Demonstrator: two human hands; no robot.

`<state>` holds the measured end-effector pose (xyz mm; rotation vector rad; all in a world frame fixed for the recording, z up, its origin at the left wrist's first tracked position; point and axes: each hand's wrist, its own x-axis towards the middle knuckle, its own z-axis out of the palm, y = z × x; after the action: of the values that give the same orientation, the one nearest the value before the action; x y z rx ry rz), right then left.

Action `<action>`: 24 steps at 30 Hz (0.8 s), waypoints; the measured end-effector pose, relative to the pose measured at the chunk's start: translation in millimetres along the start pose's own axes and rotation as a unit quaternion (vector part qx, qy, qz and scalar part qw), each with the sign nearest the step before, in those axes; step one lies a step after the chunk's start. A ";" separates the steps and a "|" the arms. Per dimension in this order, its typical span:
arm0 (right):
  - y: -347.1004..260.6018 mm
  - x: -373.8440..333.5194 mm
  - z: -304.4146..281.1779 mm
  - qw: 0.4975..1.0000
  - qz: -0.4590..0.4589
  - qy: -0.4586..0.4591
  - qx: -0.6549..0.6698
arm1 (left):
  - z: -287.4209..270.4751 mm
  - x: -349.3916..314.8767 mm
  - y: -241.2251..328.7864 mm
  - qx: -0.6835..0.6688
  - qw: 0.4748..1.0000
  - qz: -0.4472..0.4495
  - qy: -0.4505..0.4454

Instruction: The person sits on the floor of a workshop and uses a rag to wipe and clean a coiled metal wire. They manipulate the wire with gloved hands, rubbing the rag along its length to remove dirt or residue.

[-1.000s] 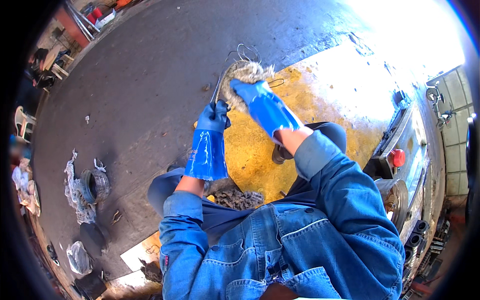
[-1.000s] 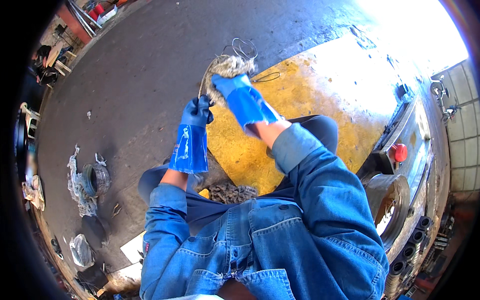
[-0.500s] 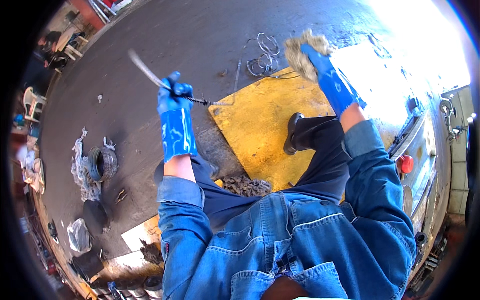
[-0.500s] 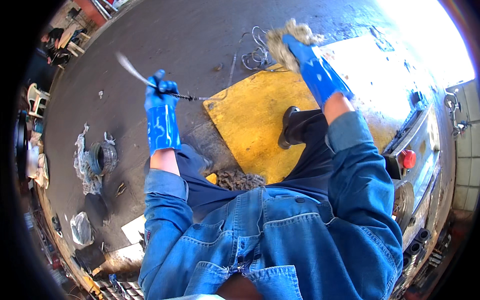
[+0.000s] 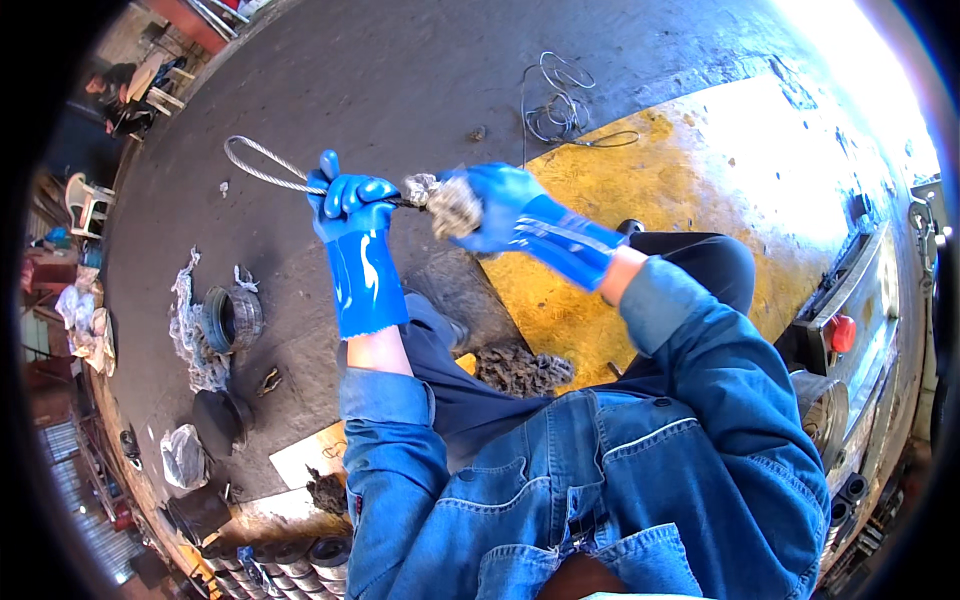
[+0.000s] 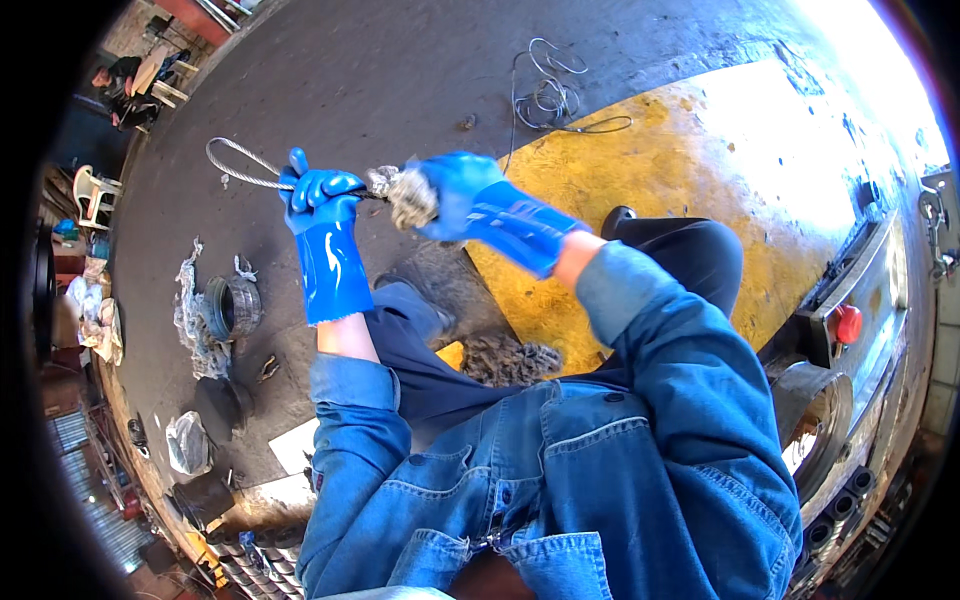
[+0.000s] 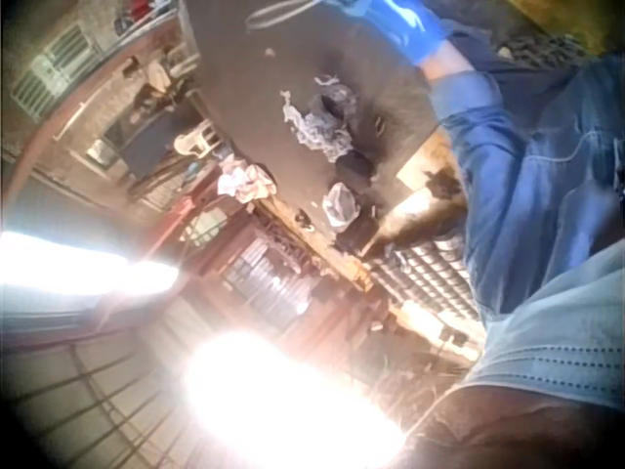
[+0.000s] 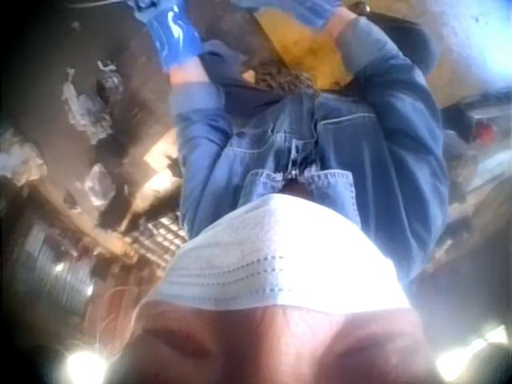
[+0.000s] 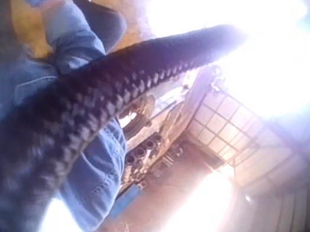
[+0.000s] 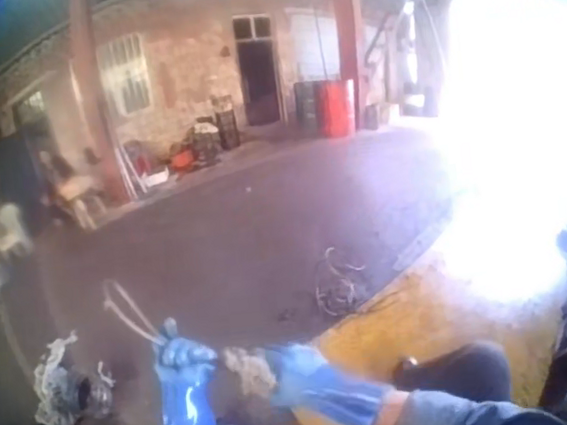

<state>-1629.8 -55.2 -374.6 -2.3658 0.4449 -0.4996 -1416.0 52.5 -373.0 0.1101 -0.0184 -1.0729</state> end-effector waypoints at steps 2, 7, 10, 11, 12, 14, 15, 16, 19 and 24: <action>-11.3 19.7 17.6 0.983 0.127 -0.075 -0.107 | -3.2 3.9 -5.4 -0.008 0.998 -0.037 -0.057; -7.1 35.7 33.4 0.960 0.140 -0.213 -0.118 | -4.1 -3.0 4.1 0.052 0.994 -0.043 -0.082; 24.4 30.6 34.1 0.943 0.128 -0.250 -0.180 | 1.6 -4.3 13.2 0.025 0.995 -0.032 -0.095; 36.0 33.2 37.1 0.936 0.136 -0.254 -0.201 | -0.3 -2.8 14.8 0.022 0.996 -0.032 -0.086; 43.3 35.6 38.4 0.929 0.144 -0.258 -0.222 | -3.7 -1.1 14.6 0.017 0.996 -0.033 -0.076; 56.1 31.2 45.2 0.926 0.160 -0.240 -0.244 | -10.8 -5.1 12.4 0.015 0.997 -0.031 -0.065; 62.0 30.8 47.2 0.930 0.156 -0.226 -0.245 | -11.8 -4.7 13.1 0.018 0.997 -0.034 -0.068; 67.9 30.1 49.0 0.934 0.153 -0.211 -0.245 | -12.5 -5.3 13.7 0.020 0.997 -0.037 -0.072; 63.9 29.3 45.2 0.940 0.168 -0.208 -0.213 | -15.3 -3.0 18.4 0.030 0.992 -0.049 -0.108; 65.7 14.3 29.5 0.957 0.146 -0.232 -0.098 | -17.2 10.1 19.8 0.059 0.975 -0.102 -0.189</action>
<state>-1615.7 -92.6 -436.2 -2.4428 0.6277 0.2464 -1392.6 54.4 -388.5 0.0132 -0.4224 -1.2857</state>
